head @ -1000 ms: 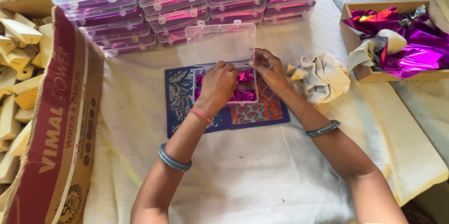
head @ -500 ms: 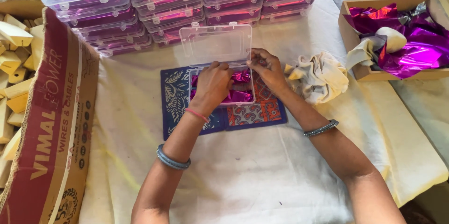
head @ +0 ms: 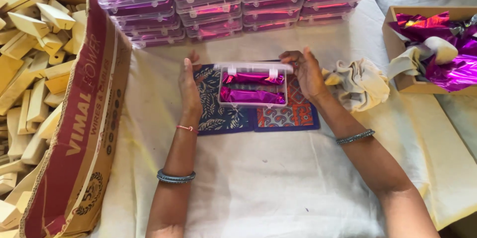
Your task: Wrapping wooden sticks in decorative foil and packing them into small plastic boxes.
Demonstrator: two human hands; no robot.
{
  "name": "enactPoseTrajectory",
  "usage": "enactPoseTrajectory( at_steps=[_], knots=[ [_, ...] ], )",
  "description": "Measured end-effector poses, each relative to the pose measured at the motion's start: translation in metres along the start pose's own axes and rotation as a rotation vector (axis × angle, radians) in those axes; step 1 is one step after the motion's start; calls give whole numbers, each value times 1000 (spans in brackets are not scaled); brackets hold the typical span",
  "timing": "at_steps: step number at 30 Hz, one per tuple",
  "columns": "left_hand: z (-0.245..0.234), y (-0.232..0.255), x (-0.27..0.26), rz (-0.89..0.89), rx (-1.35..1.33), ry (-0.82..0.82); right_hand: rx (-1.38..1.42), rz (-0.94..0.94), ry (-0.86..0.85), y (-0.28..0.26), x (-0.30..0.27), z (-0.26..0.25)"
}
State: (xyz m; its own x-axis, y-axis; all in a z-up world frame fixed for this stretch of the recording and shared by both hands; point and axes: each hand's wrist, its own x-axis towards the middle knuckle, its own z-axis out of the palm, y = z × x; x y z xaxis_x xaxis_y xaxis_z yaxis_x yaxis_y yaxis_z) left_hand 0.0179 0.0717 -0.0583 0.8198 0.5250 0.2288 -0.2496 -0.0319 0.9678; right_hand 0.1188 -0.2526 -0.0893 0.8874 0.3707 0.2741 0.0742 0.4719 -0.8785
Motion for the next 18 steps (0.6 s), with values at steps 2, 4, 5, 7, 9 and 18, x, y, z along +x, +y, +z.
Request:
enactPoseTrajectory(
  at_steps=[2,4,5,7,9,18],
  knots=[
    [1,-6,0,-64,-33,-60,-14,-24,-68,-5,-4,6],
    [4,-7,-4,-136,-62,-181,-87,78,-45,-6,-7,13],
    [6,-5,-7,-137,-63,-175,-88,82,-49,-7,-7,16],
    [9,-4,-13,-93,-13,-353,-220,10,-103,-9,-10,19],
    [9,-21,-11,-8,35,-408,-232,9,-118,-10,-11,22],
    [1,-27,-12,136,243,-583,-344,-17,-142,-4,-10,23]
  ],
)
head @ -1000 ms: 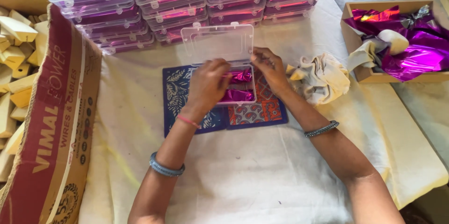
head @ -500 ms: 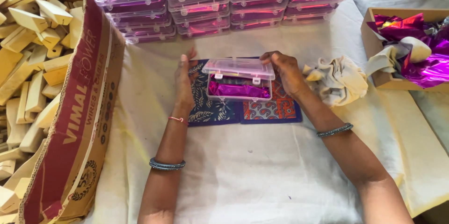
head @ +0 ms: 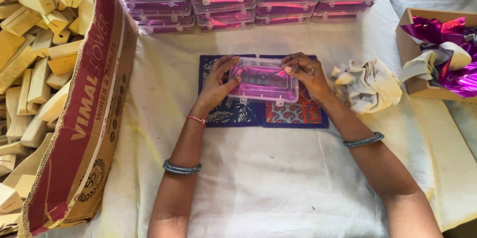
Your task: Wrapping wooden sticks in decorative foil and packing them into small plastic boxes.
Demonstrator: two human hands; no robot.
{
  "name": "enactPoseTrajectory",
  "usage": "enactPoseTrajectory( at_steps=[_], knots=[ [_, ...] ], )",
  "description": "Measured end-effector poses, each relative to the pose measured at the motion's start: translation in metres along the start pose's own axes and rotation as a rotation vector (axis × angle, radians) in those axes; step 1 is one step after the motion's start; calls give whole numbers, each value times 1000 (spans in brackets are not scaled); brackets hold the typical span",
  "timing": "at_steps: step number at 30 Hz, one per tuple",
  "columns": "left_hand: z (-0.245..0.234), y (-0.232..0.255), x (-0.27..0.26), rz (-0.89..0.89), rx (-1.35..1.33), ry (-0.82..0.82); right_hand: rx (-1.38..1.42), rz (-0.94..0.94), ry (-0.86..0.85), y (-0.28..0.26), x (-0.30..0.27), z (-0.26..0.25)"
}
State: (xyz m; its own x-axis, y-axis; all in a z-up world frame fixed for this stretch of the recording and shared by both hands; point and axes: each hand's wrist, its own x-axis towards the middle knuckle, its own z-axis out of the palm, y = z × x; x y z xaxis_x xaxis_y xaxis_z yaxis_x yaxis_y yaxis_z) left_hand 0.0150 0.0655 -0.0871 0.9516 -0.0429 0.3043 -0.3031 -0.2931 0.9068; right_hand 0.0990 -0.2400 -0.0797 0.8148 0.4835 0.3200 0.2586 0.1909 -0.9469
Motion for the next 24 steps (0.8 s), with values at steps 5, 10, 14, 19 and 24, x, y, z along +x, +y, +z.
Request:
enactPoseTrajectory(
  at_steps=[5,10,14,19,24],
  knots=[
    [2,8,-3,-12,35,-35,-155,-93,-25,-4,-2,8],
    [5,5,-4,64,143,-40,-559,-143,101,-20,-7,23],
    [6,4,-5,114,208,-53,-653,-64,142,-17,-6,18],
    [-2,21,-11,28,370,-202,-650,72,123,-13,-5,16],
    [-5,30,-10,65,401,-285,-573,61,120,-8,-5,12]
  ],
)
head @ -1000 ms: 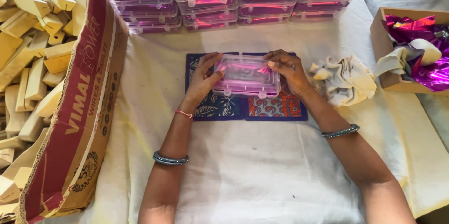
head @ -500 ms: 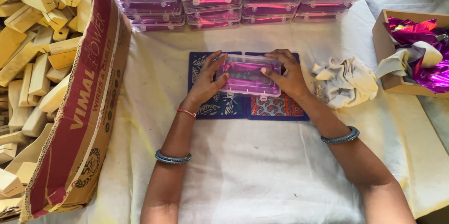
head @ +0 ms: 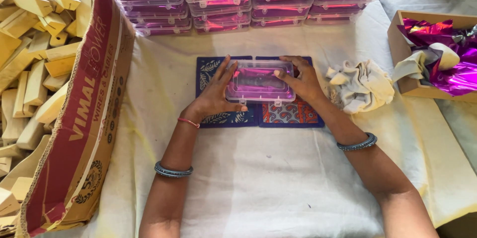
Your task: Wrapping wooden sticks in decorative foil and packing them into small plastic boxes.
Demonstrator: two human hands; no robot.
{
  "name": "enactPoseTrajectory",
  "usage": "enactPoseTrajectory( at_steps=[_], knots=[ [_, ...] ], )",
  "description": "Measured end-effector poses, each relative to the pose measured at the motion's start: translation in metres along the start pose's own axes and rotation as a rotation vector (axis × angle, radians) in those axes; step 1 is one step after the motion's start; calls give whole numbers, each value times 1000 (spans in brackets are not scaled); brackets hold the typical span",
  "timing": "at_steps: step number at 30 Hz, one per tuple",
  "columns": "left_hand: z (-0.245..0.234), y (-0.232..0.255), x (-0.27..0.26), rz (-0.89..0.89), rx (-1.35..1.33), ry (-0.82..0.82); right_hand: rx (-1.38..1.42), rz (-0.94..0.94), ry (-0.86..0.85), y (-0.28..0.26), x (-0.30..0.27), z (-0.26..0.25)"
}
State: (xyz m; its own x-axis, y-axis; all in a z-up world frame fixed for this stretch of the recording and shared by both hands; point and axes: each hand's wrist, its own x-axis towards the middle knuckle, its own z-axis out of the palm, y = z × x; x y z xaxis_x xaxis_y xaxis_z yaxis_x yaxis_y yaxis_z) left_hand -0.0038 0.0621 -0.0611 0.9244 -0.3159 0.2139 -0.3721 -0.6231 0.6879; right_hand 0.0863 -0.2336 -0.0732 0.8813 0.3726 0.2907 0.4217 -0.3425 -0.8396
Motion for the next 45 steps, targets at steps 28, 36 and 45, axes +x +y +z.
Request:
enactPoseTrajectory(
  at_steps=[28,36,45],
  knots=[
    [22,-5,-6,-112,147,173,-190,213,-51,-30,-9,-11],
    [26,-13,-6,-85,120,217,449,377,-71,-30,-36,-5],
    [24,-6,-6,-76,155,254,635,501,68,-35,-42,8]
  ],
)
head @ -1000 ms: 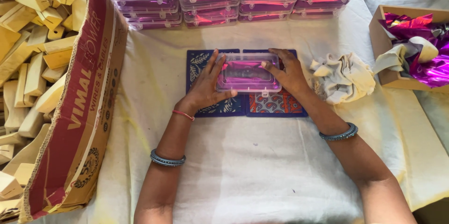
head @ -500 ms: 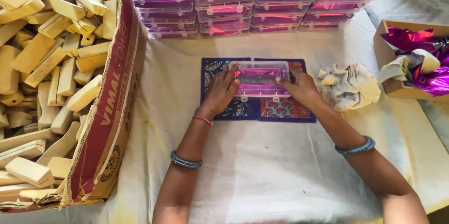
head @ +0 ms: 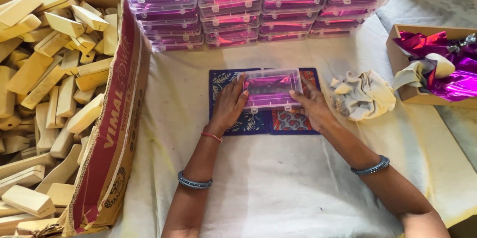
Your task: Wrapping wooden sticks in decorative foil and packing them into small plastic boxes.
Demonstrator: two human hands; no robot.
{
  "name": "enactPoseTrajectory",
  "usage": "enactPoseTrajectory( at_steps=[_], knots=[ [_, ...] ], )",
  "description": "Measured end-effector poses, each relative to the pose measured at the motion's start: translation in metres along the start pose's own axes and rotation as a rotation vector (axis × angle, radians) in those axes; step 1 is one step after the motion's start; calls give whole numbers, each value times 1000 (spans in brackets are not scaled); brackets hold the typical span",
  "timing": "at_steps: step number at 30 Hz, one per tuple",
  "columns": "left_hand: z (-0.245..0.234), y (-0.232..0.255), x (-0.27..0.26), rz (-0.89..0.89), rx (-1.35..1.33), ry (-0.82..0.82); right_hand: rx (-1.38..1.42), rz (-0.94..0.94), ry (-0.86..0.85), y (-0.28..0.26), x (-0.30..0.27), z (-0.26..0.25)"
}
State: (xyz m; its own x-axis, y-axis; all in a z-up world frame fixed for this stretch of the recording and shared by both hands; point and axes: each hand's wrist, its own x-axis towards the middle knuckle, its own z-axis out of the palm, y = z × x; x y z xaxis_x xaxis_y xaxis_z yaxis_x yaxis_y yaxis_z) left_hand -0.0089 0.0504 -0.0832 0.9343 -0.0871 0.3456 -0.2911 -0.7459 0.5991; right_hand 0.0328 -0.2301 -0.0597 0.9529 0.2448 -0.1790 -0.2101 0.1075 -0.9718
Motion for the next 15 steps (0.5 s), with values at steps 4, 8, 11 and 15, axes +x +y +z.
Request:
enactPoseTrajectory(
  at_steps=[4,8,11,15],
  knots=[
    [0,1,0,-9,-12,0,63,-41,-26,5,-1,-1],
    [-3,7,0,-8,-26,10,49,-58,-23,9,2,-3],
    [-3,8,0,-29,9,3,69,-85,-26,9,0,-1],
    [-1,4,1,-58,-16,4,60,-66,0,5,1,-2]
  ],
)
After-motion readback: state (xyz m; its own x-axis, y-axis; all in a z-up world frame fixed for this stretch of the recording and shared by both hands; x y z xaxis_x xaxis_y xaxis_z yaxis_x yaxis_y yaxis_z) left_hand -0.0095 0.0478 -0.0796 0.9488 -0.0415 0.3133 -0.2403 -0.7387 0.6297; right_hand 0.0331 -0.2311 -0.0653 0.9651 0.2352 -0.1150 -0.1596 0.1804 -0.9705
